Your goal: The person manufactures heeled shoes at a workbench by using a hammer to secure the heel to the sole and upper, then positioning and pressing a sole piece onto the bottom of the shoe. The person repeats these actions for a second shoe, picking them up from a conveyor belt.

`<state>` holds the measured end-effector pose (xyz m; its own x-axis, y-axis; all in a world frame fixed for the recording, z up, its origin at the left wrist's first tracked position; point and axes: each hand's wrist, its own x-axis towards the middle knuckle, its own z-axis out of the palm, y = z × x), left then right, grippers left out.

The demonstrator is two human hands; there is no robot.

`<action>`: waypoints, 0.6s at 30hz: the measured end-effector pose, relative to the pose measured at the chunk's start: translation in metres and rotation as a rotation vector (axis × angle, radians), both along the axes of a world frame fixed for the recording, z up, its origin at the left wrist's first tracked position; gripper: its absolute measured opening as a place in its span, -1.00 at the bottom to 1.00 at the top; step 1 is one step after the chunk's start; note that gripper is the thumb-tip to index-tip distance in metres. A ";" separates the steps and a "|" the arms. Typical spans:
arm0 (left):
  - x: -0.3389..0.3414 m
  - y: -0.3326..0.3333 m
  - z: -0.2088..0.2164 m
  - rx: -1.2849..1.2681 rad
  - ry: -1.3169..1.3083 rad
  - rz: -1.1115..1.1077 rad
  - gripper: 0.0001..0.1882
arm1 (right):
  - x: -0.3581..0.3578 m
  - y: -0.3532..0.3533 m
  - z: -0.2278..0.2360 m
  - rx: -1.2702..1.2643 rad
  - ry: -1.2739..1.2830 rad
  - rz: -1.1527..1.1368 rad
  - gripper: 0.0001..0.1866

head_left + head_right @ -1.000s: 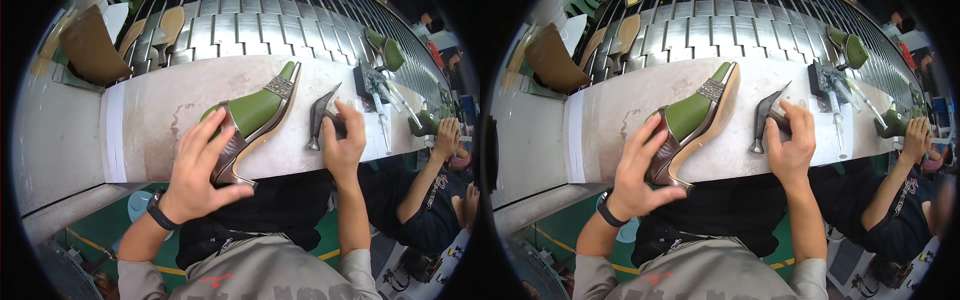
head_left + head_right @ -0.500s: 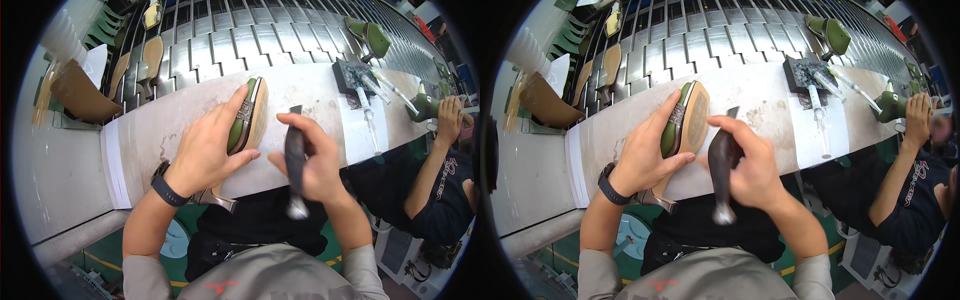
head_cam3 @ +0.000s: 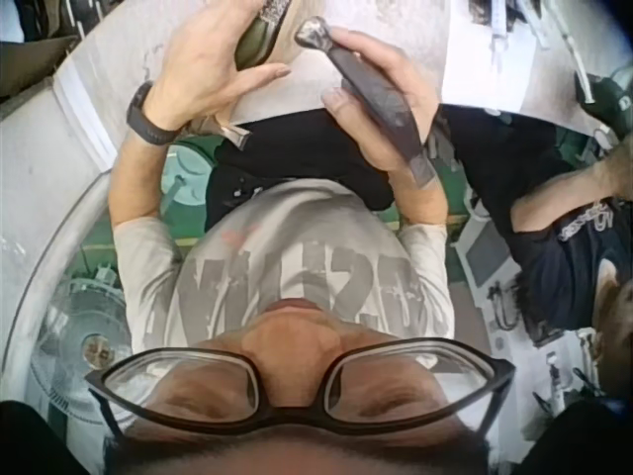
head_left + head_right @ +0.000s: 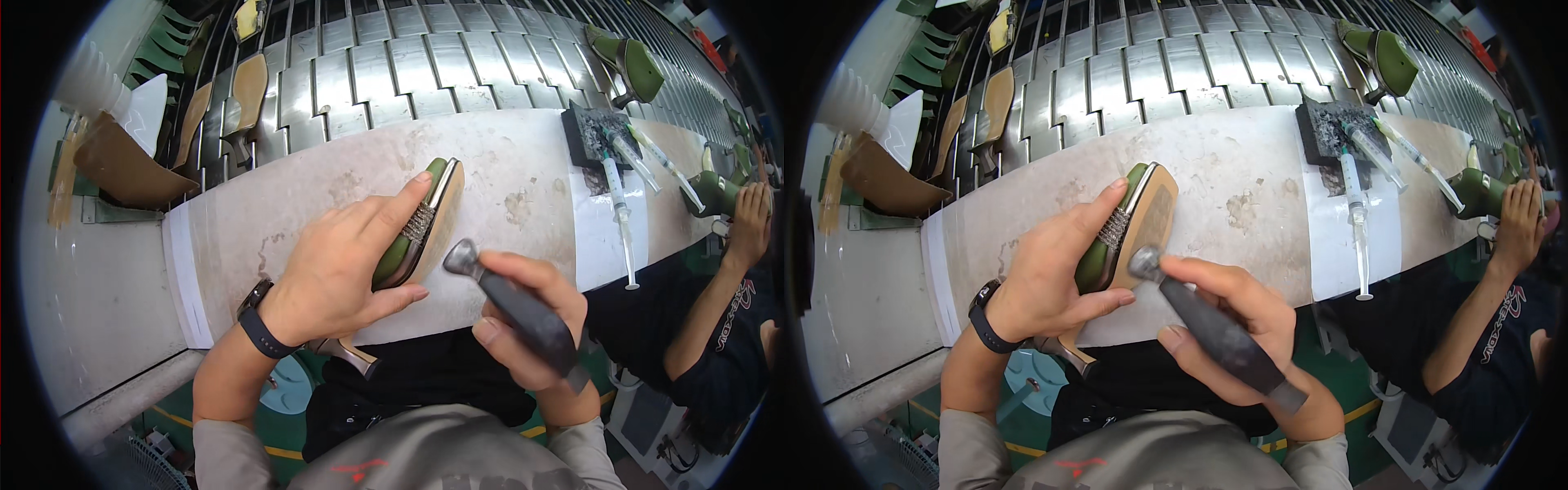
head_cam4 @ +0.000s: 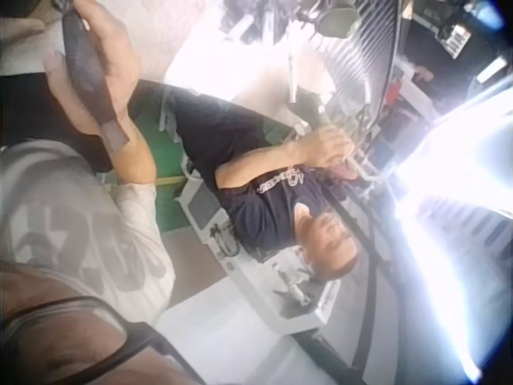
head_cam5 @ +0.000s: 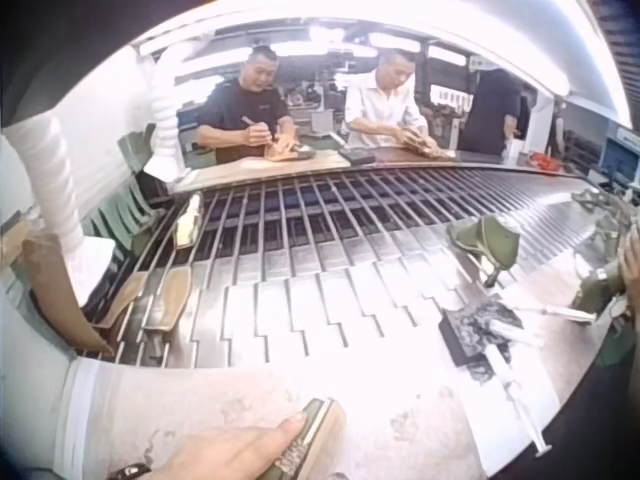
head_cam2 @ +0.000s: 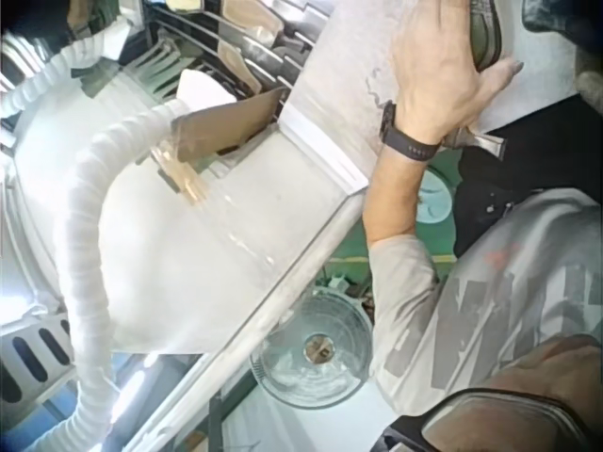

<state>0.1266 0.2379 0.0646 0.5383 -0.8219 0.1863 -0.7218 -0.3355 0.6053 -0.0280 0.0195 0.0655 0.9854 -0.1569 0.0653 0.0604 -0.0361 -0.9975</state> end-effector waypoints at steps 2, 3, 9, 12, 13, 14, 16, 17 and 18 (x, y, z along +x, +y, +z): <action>0.000 0.000 0.002 0.039 0.025 -0.026 0.20 | -0.002 0.003 -0.005 -0.043 -0.013 -0.006 -0.44; 0.000 0.001 0.003 0.067 0.051 -0.027 0.19 | -0.002 0.005 -0.010 0.059 -0.007 0.001 -0.47; -0.001 0.000 0.010 0.132 0.067 -0.028 0.16 | 0.001 0.038 -0.028 0.508 0.242 -0.163 -0.62; 0.000 0.000 0.011 0.141 0.059 -0.032 0.15 | 0.005 0.041 -0.020 0.424 0.205 -0.128 -0.62; 0.000 0.000 0.011 0.139 0.040 -0.027 0.14 | 0.009 0.039 -0.016 0.430 0.222 -0.123 -0.62; 0.000 0.000 0.011 0.141 0.042 -0.021 0.14 | 0.012 0.035 -0.011 0.209 0.146 -0.100 -0.62; 0.000 0.001 0.010 0.108 0.004 -0.028 0.13 | 0.021 0.030 0.000 -0.016 0.073 -0.076 -0.61; 0.001 0.001 0.010 0.105 0.008 -0.027 0.13 | 0.024 0.028 0.006 -0.053 0.068 -0.041 -0.60; 0.001 0.001 0.010 0.108 0.013 -0.025 0.13 | 0.028 0.025 0.011 -0.093 0.062 0.006 -0.59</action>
<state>0.1273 0.2391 0.0745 0.5192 -0.8500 0.0890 -0.7230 -0.3813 0.5761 0.0000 0.0449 0.0768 0.9890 -0.1470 0.0179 -0.0012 -0.1284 -0.9917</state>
